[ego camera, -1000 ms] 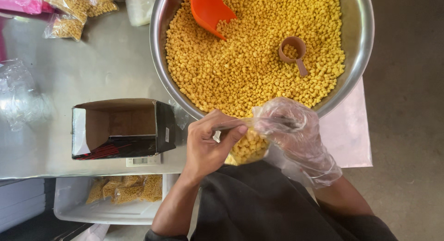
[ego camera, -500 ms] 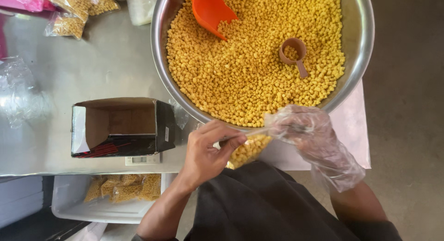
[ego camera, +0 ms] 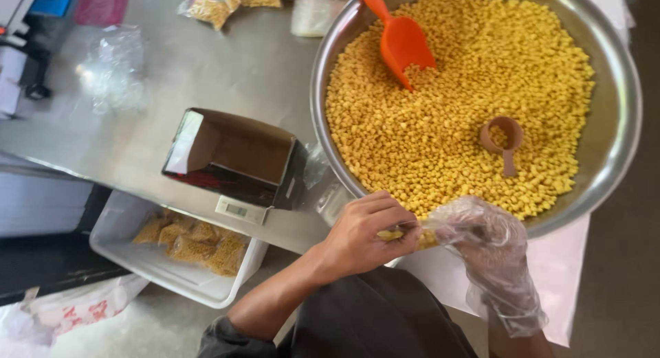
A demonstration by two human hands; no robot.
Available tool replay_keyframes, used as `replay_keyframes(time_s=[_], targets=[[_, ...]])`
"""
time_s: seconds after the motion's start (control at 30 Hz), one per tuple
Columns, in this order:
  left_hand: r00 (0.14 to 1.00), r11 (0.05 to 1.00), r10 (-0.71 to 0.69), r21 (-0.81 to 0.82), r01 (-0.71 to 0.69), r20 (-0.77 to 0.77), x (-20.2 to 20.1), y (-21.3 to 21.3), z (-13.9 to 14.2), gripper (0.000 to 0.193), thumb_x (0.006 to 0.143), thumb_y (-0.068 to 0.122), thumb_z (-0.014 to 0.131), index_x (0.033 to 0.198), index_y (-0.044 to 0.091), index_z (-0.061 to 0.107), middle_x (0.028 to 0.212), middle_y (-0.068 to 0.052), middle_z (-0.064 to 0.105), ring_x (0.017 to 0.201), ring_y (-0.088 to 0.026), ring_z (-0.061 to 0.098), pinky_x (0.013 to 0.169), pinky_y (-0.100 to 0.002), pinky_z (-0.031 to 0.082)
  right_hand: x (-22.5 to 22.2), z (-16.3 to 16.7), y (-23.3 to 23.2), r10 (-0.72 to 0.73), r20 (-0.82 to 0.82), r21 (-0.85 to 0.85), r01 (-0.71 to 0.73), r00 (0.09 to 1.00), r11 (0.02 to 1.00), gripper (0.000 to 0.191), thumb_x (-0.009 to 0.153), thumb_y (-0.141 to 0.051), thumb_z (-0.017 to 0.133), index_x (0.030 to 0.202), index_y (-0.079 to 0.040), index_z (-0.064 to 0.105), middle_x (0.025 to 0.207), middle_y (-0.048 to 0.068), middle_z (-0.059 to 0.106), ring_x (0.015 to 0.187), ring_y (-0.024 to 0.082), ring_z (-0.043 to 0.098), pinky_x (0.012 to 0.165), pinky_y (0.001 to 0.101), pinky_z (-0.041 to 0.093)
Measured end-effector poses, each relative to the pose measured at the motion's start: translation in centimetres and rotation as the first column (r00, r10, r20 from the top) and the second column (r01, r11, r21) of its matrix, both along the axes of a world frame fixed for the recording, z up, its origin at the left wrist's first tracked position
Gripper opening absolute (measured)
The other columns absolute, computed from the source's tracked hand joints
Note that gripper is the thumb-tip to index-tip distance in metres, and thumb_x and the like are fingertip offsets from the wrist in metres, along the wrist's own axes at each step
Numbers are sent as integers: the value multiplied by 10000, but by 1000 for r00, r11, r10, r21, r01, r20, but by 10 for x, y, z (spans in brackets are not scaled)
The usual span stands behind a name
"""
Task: The person scoops yellow puffed snacks from a large metal bowl into small clear plastic bags using a plastic scoop, then weighs each bag on a digital scale and places it into a white bin. The process is repeated multiple times.
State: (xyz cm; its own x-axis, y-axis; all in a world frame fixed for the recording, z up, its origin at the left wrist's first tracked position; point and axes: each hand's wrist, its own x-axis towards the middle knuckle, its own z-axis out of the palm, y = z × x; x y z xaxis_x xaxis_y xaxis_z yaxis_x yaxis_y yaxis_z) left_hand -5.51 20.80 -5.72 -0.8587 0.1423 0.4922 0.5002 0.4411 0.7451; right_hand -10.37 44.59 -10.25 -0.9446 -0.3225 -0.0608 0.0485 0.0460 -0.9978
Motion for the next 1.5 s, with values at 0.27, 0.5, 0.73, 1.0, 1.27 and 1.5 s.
replay_keyframes(time_s=[0.27,0.5,0.73,1.0,1.27,1.5], targets=[[999,980,50,-193,-46,20,14,-6,14,73,879,121,728,936,84,703,865,-39,691,835,-242,680,692,-386,541,5,25,-20,175,-467,155,-114,867,981,206,830,27,749,996,-65,669,969,30,712,877,149,703,763,263,570],[999,961,31,-276,-32,-8,21,-13,10,100,914,179,714,922,95,661,847,-30,658,858,-241,672,705,-394,523,8,25,-28,210,-403,119,-176,891,977,227,824,28,792,967,-81,653,927,34,697,845,152,680,738,266,559],[986,907,47,-407,-109,-159,44,-29,-7,204,950,300,669,912,105,622,838,-37,621,901,-227,665,715,-371,543,-37,-13,-5,610,-558,469,-393,563,791,257,747,10,736,980,-83,680,934,13,731,853,190,709,768,305,564],[992,923,70,-371,-104,-102,104,-86,-15,347,853,424,665,790,97,568,739,-33,612,814,-244,645,664,-398,530,-34,-22,-60,706,-652,466,-589,275,660,356,672,-121,819,999,-71,687,856,28,683,789,209,718,722,331,576],[951,876,280,-439,-199,129,201,-169,-56,492,868,544,662,873,53,625,755,-87,651,763,-278,671,649,-412,547,29,-40,-213,825,-564,578,-724,-20,377,226,689,-86,816,840,-99,648,738,49,683,669,250,689,586,354,547],[818,794,511,-509,-332,265,296,-240,-100,365,811,461,690,714,109,685,708,-74,704,741,-273,692,613,-426,552,97,-67,-334,981,-143,825,-564,-134,43,151,703,-93,793,817,-131,701,719,90,658,667,293,672,606,422,533]])
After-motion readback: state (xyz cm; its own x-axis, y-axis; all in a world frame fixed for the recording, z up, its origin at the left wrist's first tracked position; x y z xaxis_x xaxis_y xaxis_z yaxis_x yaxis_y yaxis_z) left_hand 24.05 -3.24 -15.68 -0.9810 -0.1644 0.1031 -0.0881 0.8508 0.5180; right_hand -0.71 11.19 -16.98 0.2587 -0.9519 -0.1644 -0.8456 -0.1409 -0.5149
